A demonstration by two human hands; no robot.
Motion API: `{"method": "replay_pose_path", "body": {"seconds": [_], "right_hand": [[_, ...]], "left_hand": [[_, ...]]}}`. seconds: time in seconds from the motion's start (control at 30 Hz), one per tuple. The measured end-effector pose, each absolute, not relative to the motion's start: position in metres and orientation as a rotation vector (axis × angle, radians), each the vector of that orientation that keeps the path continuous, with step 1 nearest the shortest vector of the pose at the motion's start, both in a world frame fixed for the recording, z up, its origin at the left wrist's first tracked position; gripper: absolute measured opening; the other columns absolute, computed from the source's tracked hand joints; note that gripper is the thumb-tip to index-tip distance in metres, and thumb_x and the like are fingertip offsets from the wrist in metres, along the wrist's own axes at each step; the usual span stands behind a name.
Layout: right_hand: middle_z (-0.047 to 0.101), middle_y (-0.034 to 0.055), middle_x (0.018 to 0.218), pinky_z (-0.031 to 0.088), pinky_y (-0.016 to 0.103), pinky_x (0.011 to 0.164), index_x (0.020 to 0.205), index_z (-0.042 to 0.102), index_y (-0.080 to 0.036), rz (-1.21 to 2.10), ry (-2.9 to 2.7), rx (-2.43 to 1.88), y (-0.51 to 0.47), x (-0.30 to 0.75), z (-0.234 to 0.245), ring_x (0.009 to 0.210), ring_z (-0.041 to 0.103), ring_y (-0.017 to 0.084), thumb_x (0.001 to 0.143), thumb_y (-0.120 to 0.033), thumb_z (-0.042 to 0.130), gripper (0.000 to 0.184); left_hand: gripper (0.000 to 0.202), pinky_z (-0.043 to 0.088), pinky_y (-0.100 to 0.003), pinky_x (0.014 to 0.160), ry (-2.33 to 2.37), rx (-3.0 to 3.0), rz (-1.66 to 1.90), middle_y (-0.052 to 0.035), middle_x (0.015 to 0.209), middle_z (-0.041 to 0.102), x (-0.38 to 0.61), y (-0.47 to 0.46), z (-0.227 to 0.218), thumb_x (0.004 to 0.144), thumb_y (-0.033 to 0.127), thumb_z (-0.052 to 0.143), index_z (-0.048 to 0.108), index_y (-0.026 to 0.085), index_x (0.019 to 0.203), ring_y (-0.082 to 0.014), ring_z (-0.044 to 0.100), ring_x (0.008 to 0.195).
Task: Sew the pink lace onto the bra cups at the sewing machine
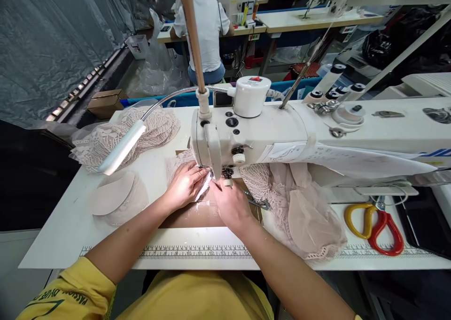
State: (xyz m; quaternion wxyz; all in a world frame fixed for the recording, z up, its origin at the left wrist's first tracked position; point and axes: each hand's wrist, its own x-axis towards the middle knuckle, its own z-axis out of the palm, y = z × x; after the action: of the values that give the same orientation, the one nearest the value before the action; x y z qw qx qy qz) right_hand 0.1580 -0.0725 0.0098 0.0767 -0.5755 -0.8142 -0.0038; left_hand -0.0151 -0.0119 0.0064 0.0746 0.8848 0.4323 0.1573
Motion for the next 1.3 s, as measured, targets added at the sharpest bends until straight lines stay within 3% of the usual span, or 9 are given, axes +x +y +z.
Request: {"method": "replay_pose_path", "body": {"seconds": [0.23,0.33,0.43,0.53,0.63,0.73,0.9,1.03,1.3], "right_hand": [[0.065,0.0066,0.1,0.043,0.029,0.072,0.116,0.064,-0.019,0.03,-2.367,-1.599,-0.076,0.16,0.009,0.082,0.056,0.018,0.086,-0.005,0.04,0.04],[0.066,0.006,0.099,0.044,0.028,0.074,0.11,0.067,-0.018,0.071,-2.293,-1.492,-0.077,0.164,0.009,0.084,0.057,0.017,0.088,-0.008,0.041,0.036],[0.068,0.0054,0.092,0.045,0.028,0.074,0.098,0.07,-0.017,0.097,-2.233,-1.403,-0.078,0.167,0.01,0.082,0.059,0.017,0.086,-0.007,0.041,0.032],[0.068,0.0054,0.09,0.045,0.027,0.075,0.09,0.07,-0.016,0.129,-2.195,-1.346,-0.077,0.169,0.009,0.082,0.059,0.017,0.084,-0.007,0.041,0.03],[0.068,0.0051,0.09,0.045,0.026,0.074,0.087,0.069,-0.016,0.158,-2.164,-1.32,-0.077,0.169,0.008,0.08,0.059,0.016,0.084,-0.005,0.04,0.031],[0.068,0.005,0.091,0.044,0.026,0.076,0.089,0.068,-0.016,0.159,-2.163,-1.327,-0.077,0.168,0.009,0.082,0.058,0.016,0.084,-0.006,0.04,0.031],[0.064,0.006,0.094,0.039,0.028,0.071,0.109,0.066,-0.019,0.086,-2.355,-1.497,-0.077,0.167,0.013,0.083,0.054,0.019,0.086,-0.01,0.043,0.033],[0.06,0.0061,0.085,0.034,0.029,0.066,0.108,0.066,-0.019,0.02,-2.451,-1.602,-0.077,0.165,0.013,0.079,0.05,0.018,0.088,-0.009,0.042,0.033],[0.06,0.0067,0.083,0.031,0.03,0.063,0.101,0.068,-0.019,0.028,-2.394,-1.681,-0.076,0.162,0.013,0.074,0.049,0.017,0.089,-0.009,0.041,0.031]], "left_hand": [[0.039,0.024,-0.066,0.105,1.369,2.513,0.416,-0.0083,0.139,0.05,-0.025,-0.013,0.013,0.084,0.018,0.048,0.059,0.02,0.122,-0.0371,0.034,0.133],[0.039,0.022,-0.061,0.11,0.995,2.439,0.323,-0.0016,0.134,0.055,-0.038,-0.022,0.024,0.075,0.01,0.05,0.068,0.023,0.107,-0.0322,0.036,0.134],[0.036,0.03,-0.05,0.111,0.63,2.339,0.327,0.0006,0.123,0.064,-0.048,-0.04,0.036,0.073,0.007,0.05,0.071,0.025,0.095,-0.0245,0.045,0.129],[0.03,0.042,-0.042,0.105,0.707,2.27,0.577,-0.0045,0.118,0.066,-0.052,-0.057,0.041,0.081,0.011,0.048,0.068,0.021,0.101,-0.0206,0.055,0.118],[0.026,0.048,-0.04,0.098,1.002,2.294,0.678,-0.0097,0.117,0.065,-0.05,-0.062,0.037,0.088,0.02,0.048,0.066,0.018,0.106,-0.0218,0.059,0.111],[0.024,0.045,-0.044,0.099,0.965,2.475,0.528,-0.011,0.118,0.064,-0.043,-0.057,0.03,0.088,0.023,0.051,0.067,0.016,0.104,-0.025,0.057,0.112],[0.024,0.047,-0.04,0.095,0.752,2.61,0.445,-0.0125,0.118,0.062,-0.028,-0.048,0.029,0.089,0.021,0.049,0.064,0.015,0.107,-0.0233,0.057,0.11],[0.033,0.048,-0.044,0.094,0.944,2.679,0.394,-0.0183,0.124,0.057,-0.023,-0.045,0.033,0.088,0.025,0.049,0.058,0.01,0.117,-0.0277,0.055,0.111],[0.043,0.045,-0.046,0.101,0.882,2.743,0.31,-0.0185,0.134,0.05,-0.026,-0.029,0.026,0.085,0.024,0.052,0.052,0.011,0.126,-0.0293,0.048,0.122]]}}
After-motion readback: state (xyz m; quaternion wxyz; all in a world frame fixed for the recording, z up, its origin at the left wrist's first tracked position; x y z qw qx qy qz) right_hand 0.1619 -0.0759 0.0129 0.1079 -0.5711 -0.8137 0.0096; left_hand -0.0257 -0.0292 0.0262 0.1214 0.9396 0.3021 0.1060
